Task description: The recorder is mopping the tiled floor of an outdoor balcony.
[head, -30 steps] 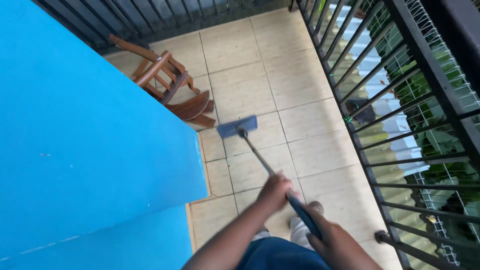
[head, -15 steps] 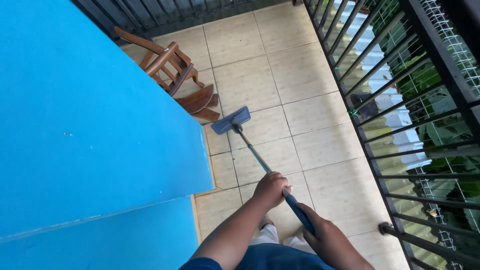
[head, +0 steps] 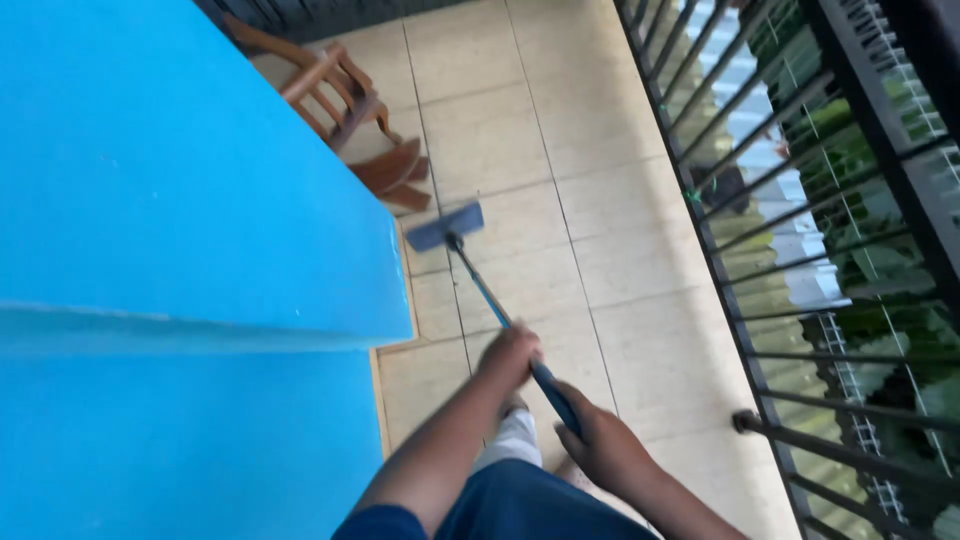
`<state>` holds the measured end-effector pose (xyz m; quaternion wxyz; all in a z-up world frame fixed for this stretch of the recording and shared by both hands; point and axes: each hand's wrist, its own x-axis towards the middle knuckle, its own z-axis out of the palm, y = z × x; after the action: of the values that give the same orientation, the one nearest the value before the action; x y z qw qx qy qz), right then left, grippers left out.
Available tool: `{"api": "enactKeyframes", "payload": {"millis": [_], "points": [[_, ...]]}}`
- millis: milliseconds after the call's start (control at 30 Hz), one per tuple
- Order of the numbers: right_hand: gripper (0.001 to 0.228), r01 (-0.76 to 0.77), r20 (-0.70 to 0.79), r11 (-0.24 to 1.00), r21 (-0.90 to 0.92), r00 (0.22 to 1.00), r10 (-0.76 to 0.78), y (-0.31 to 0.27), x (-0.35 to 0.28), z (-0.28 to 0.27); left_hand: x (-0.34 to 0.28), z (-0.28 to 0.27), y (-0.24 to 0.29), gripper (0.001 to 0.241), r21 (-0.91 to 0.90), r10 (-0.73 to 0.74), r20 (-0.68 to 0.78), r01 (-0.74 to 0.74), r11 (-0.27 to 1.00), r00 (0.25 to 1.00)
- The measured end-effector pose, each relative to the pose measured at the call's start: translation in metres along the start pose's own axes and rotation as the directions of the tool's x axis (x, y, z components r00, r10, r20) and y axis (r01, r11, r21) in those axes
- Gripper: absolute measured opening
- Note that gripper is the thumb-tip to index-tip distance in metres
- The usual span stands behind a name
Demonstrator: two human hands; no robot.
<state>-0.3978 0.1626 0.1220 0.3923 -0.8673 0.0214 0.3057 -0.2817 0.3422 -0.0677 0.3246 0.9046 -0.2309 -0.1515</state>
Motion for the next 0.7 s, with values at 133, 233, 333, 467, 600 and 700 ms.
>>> {"api": "enactKeyframes", "payload": {"millis": [133,233,333,467,600,700], "points": [[0.071,0.056,-0.007,0.998,0.030,0.998,-0.056,-0.003,0.015,0.023,-0.006,0.019,-0.034,0.026,-0.045,-0.173,-0.036,0.171,0.984,0.984],[0.072,0.085,-0.015,0.995,0.045,0.996,-0.084,0.012,-0.002,0.039,-0.027,0.014,-0.015,0.016,0.017,-0.124,-0.066,0.126,0.992,0.990],[0.077,-0.023,0.083,0.999,-0.041,0.996,0.026,0.012,-0.049,0.021,-0.043,0.033,0.014,0.012,0.102,0.112,-0.047,-0.107,0.989,0.993],[0.084,0.007,0.120,0.998,-0.066,0.993,0.001,0.030,-0.124,-0.003,-0.093,0.063,0.092,0.033,-0.125,-0.143,0.069,0.151,0.981,0.987],[0.085,-0.009,0.172,0.993,-0.114,0.985,0.029,0.053,-0.150,0.009,-0.122,0.066,0.131,0.023,-0.328,0.011,-0.156,-0.063,0.943,0.988],[0.076,0.088,0.056,0.992,-0.086,0.995,-0.084,0.072,-0.134,0.038,-0.124,0.055,0.126,0.014,-0.343,0.077,-0.225,-0.153,0.927,0.971]]}}
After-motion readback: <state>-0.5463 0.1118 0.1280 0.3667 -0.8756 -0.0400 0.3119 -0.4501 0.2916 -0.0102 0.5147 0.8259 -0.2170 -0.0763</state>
